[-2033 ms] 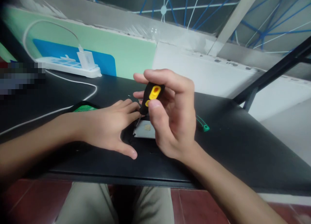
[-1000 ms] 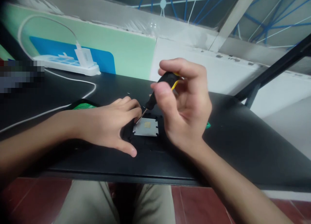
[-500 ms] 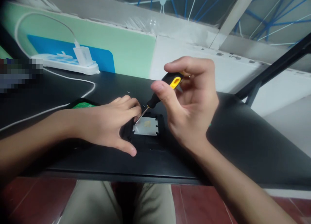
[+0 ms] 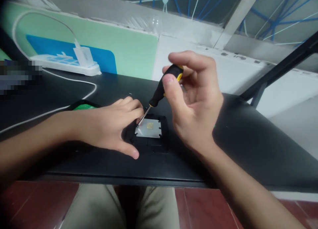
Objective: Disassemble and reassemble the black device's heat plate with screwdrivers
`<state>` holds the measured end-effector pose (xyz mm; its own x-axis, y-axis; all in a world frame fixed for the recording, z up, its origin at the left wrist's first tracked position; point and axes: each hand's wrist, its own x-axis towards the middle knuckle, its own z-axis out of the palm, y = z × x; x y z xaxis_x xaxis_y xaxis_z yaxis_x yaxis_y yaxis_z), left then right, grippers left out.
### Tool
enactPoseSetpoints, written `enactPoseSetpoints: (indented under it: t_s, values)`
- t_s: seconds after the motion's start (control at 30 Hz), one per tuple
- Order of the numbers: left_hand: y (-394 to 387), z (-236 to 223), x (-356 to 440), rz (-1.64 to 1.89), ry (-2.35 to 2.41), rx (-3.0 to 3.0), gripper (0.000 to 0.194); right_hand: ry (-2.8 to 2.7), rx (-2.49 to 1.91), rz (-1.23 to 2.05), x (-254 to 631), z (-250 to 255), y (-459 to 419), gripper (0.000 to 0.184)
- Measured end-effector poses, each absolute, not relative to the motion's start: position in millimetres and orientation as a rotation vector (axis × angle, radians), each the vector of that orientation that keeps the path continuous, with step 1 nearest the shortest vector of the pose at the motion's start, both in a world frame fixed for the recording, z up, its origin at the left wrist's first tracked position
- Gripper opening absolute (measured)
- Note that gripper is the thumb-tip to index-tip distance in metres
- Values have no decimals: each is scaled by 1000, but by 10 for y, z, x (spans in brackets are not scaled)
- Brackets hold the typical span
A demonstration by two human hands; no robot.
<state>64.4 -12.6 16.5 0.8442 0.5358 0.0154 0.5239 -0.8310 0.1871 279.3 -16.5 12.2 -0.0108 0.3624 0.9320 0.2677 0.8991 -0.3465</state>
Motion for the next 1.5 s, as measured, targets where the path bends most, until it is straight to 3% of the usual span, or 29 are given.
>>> enactPoseSetpoints:
  t_s: [0.13, 0.33, 0.57, 0.77, 0.97, 1.17, 1.37, 1.5]
  values:
    - [-126, 158, 641, 104, 830, 2838, 68, -1566, -522, 282, 2787, 96, -173, 25]
    - [-120, 154, 638, 108, 824, 2843, 70, -1610, -517, -7, 2780, 110, -167, 28]
    - [-122, 163, 639, 109, 813, 2828, 68, -1566, -542, 289, 2796, 112, -164, 22]
    - [-124, 154, 641, 121, 822, 2843, 68, -1600, -532, -35, 2800, 127, -150, 25]
    - [-125, 160, 639, 105, 818, 2834, 68, -1534, -545, 287, 2779, 102, -176, 25]
    - [-124, 160, 640, 107, 825, 2836, 68, -1623, -534, -30, 2829, 128, -131, 28]
    - [-117, 155, 644, 122, 812, 2847, 68, -1584, -545, 241, 2838, 111, -139, 28]
    - [-110, 152, 646, 110, 821, 2835, 69, -1604, -540, 81, 2809, 131, -172, 27]
